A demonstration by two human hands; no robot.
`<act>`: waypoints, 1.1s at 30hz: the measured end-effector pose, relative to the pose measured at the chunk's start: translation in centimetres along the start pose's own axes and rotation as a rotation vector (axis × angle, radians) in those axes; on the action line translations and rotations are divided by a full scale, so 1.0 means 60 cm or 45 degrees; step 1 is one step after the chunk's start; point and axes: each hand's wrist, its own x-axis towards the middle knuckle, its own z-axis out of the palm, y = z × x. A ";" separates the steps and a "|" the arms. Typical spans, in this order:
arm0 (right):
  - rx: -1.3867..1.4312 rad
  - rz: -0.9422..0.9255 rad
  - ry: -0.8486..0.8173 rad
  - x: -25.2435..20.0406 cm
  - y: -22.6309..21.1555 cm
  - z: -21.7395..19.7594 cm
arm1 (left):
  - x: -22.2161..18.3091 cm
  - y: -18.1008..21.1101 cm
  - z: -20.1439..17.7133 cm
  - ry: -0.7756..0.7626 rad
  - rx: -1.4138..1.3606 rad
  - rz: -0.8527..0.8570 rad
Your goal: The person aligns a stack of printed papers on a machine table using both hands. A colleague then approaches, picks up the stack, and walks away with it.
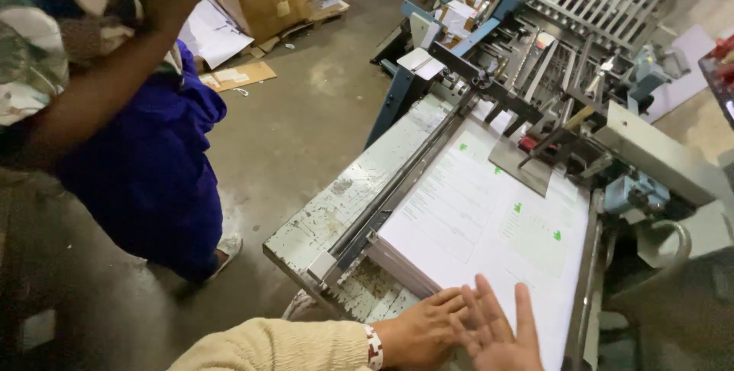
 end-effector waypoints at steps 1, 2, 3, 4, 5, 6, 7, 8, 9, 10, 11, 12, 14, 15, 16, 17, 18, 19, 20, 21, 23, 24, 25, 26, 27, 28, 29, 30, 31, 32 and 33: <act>0.446 -0.077 -0.113 0.003 -0.041 0.033 | 0.001 0.003 0.003 0.087 -0.065 -0.018; 0.895 -0.159 -0.228 0.009 -0.084 0.065 | 0.001 0.006 0.005 0.173 -0.130 -0.038; 0.895 -0.171 -0.231 0.008 -0.078 0.065 | 0.004 0.006 -0.011 0.170 -0.123 -0.029; 0.933 -0.284 -0.174 0.006 -0.072 0.066 | 0.005 0.008 -0.028 0.038 -0.157 -0.044; 0.967 -0.377 -0.127 0.005 -0.071 0.063 | 0.009 0.014 -0.042 -0.080 -0.193 -0.075; 0.965 -0.369 -0.141 0.004 -0.070 0.070 | 0.007 0.012 -0.030 -0.069 -0.187 -0.083; 0.246 -0.263 -0.012 0.004 -0.067 0.078 | 0.004 0.009 -0.019 -0.030 -0.122 -0.059; -0.458 -0.147 0.110 0.004 -0.064 0.085 | 0.002 0.004 -0.007 0.008 -0.057 -0.035; -0.458 -0.139 0.110 0.000 -0.050 0.085 | 0.002 0.002 -0.005 0.008 -0.063 -0.040; -0.814 -0.178 0.096 -0.004 -0.035 0.085 | 0.003 0.000 -0.003 0.070 -0.117 -0.007; -1.169 -0.219 0.085 -0.008 -0.019 0.085 | 0.004 -0.002 -0.001 0.131 -0.171 0.030; -1.167 -0.214 0.089 -0.010 0.006 0.074 | 0.004 0.003 -0.004 0.127 -0.176 0.030; -2.226 -0.330 0.056 -0.009 0.062 0.060 | 0.000 0.006 -0.015 -0.054 1.024 -0.022; -2.222 -0.328 0.058 -0.012 0.096 0.034 | -0.004 0.002 0.002 -0.059 1.023 -0.020; -2.267 -0.289 0.043 -0.015 0.131 0.009 | -0.009 -0.001 0.019 -0.013 0.477 -0.011; -2.314 -0.253 0.022 -0.016 0.163 -0.019 | -0.011 -0.005 0.037 0.045 -0.067 -0.002; -2.313 -0.255 0.019 -0.024 0.178 -0.036 | 0.002 0.017 0.060 0.046 -0.065 -0.005; -2.166 -0.340 -0.010 -0.033 0.196 -0.049 | 0.011 0.040 0.083 -0.114 0.561 -0.191; -2.017 -0.423 -0.037 -0.044 0.213 -0.062 | 0.020 0.064 0.105 -0.269 1.190 -0.369; -2.014 -0.428 -0.032 -0.039 0.212 -0.059 | 0.016 0.039 0.076 -0.271 1.196 -0.366; -1.997 -0.444 -0.023 -0.037 0.210 -0.054 | 0.007 -0.002 0.019 -0.240 0.954 0.049; -1.994 -0.438 -0.024 -0.041 0.208 -0.051 | 0.004 0.007 0.004 -0.244 0.949 0.049; -1.987 -0.459 -0.021 -0.035 0.205 -0.051 | 0.006 0.009 -0.013 -0.254 0.960 0.048; -1.979 -0.480 -0.019 -0.030 0.202 -0.052 | 0.007 0.013 -0.030 -0.265 0.971 0.047; -1.979 -0.487 -0.018 -0.026 0.199 -0.051 | 0.006 0.009 -0.024 -0.263 0.977 0.047; -1.970 -0.508 -0.013 -0.023 0.197 -0.050 | 0.006 0.006 -0.019 -0.220 0.984 0.021; -1.959 -0.516 -0.003 -0.028 0.196 -0.046 | 0.001 0.007 -0.012 -0.185 0.982 0.001; -1.957 -0.510 0.002 -0.031 0.195 -0.042 | 0.001 0.013 -0.022 -0.190 0.978 0.006; -1.946 -0.521 0.013 -0.031 0.193 -0.039 | 0.003 0.016 -0.031 -0.186 0.963 0.009; -1.935 -0.532 0.023 -0.031 0.192 -0.036 | 0.005 0.020 -0.042 -0.181 0.949 0.013; -1.936 -0.538 0.026 -0.027 0.190 -0.034 | 0.007 0.018 -0.043 -0.179 0.955 0.015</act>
